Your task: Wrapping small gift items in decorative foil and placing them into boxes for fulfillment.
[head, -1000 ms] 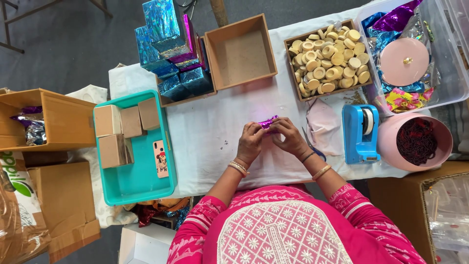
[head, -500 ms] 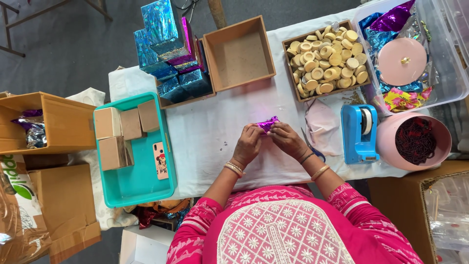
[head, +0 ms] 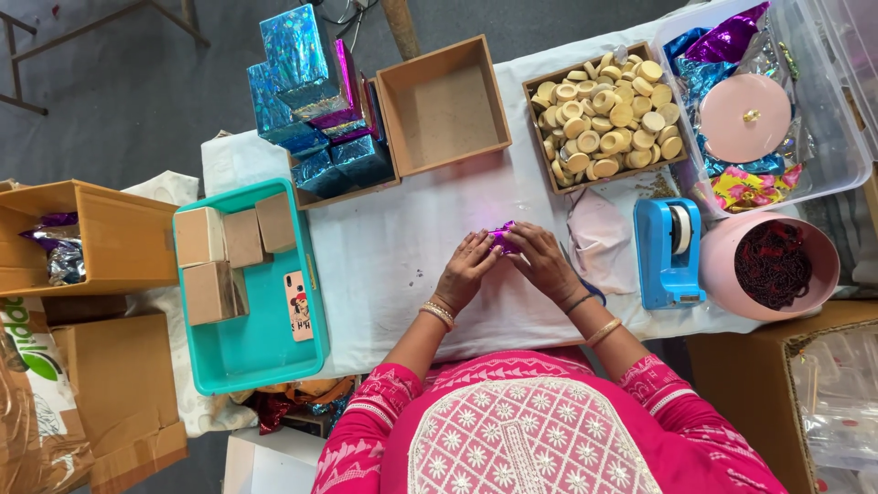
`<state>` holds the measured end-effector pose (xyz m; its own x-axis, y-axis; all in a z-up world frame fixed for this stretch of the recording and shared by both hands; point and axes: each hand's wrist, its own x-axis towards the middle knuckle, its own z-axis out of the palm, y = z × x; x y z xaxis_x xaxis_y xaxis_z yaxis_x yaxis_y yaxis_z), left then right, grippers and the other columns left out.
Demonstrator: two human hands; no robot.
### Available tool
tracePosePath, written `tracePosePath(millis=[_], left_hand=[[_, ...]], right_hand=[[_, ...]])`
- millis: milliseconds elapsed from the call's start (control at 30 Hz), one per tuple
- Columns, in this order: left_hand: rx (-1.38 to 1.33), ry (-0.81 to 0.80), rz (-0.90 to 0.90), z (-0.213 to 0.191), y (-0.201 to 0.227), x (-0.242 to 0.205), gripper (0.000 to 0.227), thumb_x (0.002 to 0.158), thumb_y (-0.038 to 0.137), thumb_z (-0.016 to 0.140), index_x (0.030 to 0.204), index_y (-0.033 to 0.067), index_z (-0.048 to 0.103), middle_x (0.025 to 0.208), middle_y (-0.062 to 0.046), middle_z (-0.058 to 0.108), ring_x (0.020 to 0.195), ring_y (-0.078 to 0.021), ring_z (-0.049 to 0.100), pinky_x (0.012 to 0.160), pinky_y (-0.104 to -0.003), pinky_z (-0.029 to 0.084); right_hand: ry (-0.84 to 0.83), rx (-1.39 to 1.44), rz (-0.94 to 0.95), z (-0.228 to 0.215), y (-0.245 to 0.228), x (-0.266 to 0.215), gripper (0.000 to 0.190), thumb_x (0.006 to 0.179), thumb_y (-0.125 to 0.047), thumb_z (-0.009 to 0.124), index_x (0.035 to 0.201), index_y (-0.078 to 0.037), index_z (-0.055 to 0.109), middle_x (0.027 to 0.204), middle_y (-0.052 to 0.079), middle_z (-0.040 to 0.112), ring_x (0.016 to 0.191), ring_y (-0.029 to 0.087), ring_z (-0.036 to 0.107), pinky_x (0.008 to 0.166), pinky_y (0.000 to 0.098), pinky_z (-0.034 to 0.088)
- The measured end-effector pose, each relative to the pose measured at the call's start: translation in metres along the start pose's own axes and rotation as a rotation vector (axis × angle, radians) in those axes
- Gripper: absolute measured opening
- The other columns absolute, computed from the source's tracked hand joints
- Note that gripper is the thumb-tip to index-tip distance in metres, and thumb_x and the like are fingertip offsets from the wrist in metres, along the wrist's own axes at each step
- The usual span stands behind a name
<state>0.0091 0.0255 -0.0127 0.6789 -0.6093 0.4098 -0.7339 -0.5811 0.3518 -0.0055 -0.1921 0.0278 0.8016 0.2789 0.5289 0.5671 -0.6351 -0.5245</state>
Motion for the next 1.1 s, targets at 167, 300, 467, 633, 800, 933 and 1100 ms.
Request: tracePosePath(millis=[167, 300, 467, 633, 800, 933, 1100], left_hand=[[0.065, 0.010, 0.042, 0.002, 0.003, -0.003, 0.037, 0.091, -0.002, 0.060, 0.126, 0.0028, 0.067, 0.137, -0.017, 0.063, 0.137, -0.0339, 0.055, 0.122, -0.050, 0.040], [0.109, 0.032, 0.068, 0.006, 0.003, -0.003, 0.037, 0.089, -0.001, 0.061, 0.125, 0.0020, 0.068, 0.125, -0.016, 0.065, 0.129, -0.0330, 0.058, 0.121, -0.052, 0.041], [0.114, 0.033, 0.072, 0.007, 0.003, -0.003, 0.035, 0.087, 0.000, 0.063, 0.122, 0.0026, 0.068, 0.119, -0.015, 0.066, 0.124, -0.0327, 0.059, 0.120, -0.052, 0.043], [0.125, 0.046, 0.062, 0.008, 0.002, -0.003, 0.035, 0.087, -0.002, 0.064, 0.121, 0.0033, 0.069, 0.118, -0.014, 0.067, 0.122, -0.0320, 0.060, 0.119, -0.051, 0.044], [0.133, 0.049, 0.069, 0.006, 0.002, -0.004, 0.034, 0.086, -0.002, 0.064, 0.120, 0.0038, 0.069, 0.118, -0.014, 0.067, 0.120, -0.0315, 0.061, 0.118, -0.052, 0.045], [0.093, 0.038, 0.070, 0.003, 0.000, -0.005, 0.035, 0.086, -0.003, 0.064, 0.120, 0.0035, 0.070, 0.118, -0.014, 0.067, 0.119, -0.0325, 0.060, 0.119, -0.053, 0.043], [0.065, 0.003, 0.063, 0.000, -0.003, 0.000, 0.038, 0.080, -0.005, 0.064, 0.117, 0.0039, 0.071, 0.113, -0.012, 0.066, 0.119, -0.0350, 0.057, 0.118, -0.061, 0.041]], right_hand=[[-0.135, -0.054, -0.111, 0.009, 0.012, -0.013, 0.038, 0.092, -0.009, 0.063, 0.130, -0.004, 0.066, 0.130, 0.012, 0.066, 0.127, 0.029, 0.060, 0.109, 0.0423, 0.047], [-0.105, -0.067, -0.092, 0.016, 0.017, -0.019, 0.033, 0.090, -0.007, 0.064, 0.123, -0.004, 0.068, 0.125, 0.011, 0.067, 0.125, 0.028, 0.061, 0.107, 0.0428, 0.048], [-0.041, 0.128, 0.119, 0.018, 0.021, -0.020, 0.018, 0.089, -0.013, 0.074, 0.105, -0.007, 0.067, 0.109, 0.009, 0.066, 0.109, 0.028, 0.064, 0.097, 0.0400, 0.051], [0.090, 0.140, 0.311, -0.007, 0.010, -0.002, 0.022, 0.093, -0.008, 0.071, 0.114, -0.006, 0.069, 0.111, 0.012, 0.063, 0.106, 0.033, 0.060, 0.094, 0.0414, 0.050], [-0.102, -0.052, 0.106, -0.013, 0.004, 0.001, 0.036, 0.088, -0.004, 0.068, 0.122, -0.011, 0.072, 0.120, 0.010, 0.063, 0.111, 0.032, 0.057, 0.097, 0.0437, 0.050], [-0.007, -0.029, 0.239, -0.019, 0.016, -0.028, 0.022, 0.092, -0.004, 0.069, 0.113, -0.010, 0.071, 0.121, 0.011, 0.062, 0.115, 0.033, 0.057, 0.099, 0.0419, 0.050], [0.219, -0.090, 0.467, -0.070, 0.041, -0.092, 0.028, 0.090, -0.001, 0.069, 0.116, -0.009, 0.071, 0.118, 0.013, 0.061, 0.117, 0.033, 0.057, 0.103, 0.0425, 0.048]])
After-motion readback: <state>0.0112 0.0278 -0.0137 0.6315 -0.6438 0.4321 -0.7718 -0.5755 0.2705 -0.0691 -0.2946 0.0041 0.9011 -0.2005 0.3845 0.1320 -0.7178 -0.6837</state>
